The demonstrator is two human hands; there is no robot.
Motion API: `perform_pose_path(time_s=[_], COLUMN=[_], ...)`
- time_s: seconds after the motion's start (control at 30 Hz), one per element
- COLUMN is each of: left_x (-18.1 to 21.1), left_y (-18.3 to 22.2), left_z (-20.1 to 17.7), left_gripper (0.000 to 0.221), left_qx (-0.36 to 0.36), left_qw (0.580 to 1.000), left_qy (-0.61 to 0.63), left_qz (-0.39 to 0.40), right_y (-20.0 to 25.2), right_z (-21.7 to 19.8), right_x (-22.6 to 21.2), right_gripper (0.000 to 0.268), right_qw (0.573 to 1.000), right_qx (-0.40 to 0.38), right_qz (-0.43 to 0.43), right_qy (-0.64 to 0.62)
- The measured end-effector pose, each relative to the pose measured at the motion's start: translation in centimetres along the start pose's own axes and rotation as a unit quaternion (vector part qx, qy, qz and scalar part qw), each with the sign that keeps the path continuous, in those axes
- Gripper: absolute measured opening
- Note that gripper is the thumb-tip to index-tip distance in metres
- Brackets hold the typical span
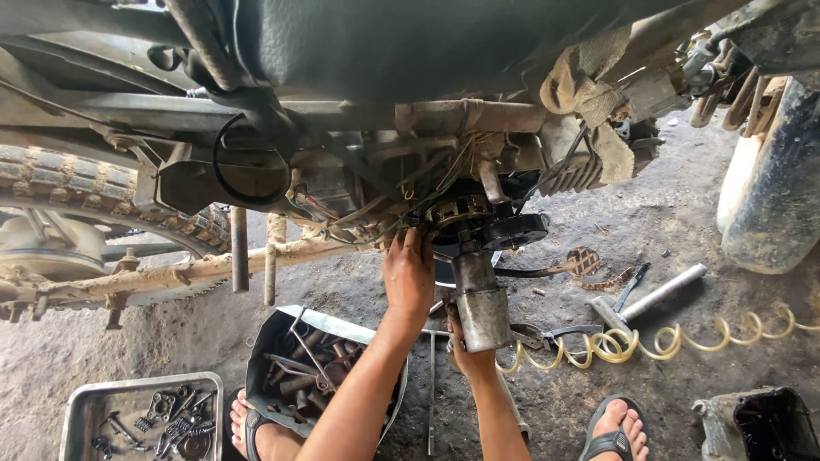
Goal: The person works under a motorcycle on a stand, using a pneumatic impact wrench to loosen bolts on the engine's clutch cover. They remove the clutch assembly by hand, hold and turn the clutch parts to separate them, place components in a tray, and finally wipe their hands with a rag.
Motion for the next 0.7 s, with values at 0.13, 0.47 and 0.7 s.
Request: perform_pose_path(time_s=[0.13,0.47,0.7], left_x=[0.7,0.3,-0.3], left_y=[-0.1,0.1,0.4], left_z=[-0.1,0.2,0.6], left_gripper=[0.013,0.011,0.01], left_qx=[0.029,0.032,0.051], left_qw=[0.999,0.999,0.997], left_qy=[0.006,0.011,-0.036], left_qz=[0.026,0.018,0.033], right_y=[0.2,0.4,0.0], right_z=[-0.3,0.4,1.4], right_x=[1.1,0.3,-1.8], right_gripper=[0.023,0.02,0.013], right_qw=[0.976,0.981,0.997], right_qx=[0.014,0.031,-0.024], right_qz=[-0.123,-0.096,0.029], right_qy=[0.179,0.165,-0.074])
Point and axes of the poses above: each hand's wrist, its own y-axis away from the middle knuckle, its own z-axis out of the palm, x = y × z, the point moved 2 cm from there along -y, towards the middle knuckle, and after that the axes turned 4 degrees about y, right-handed, at the moved point
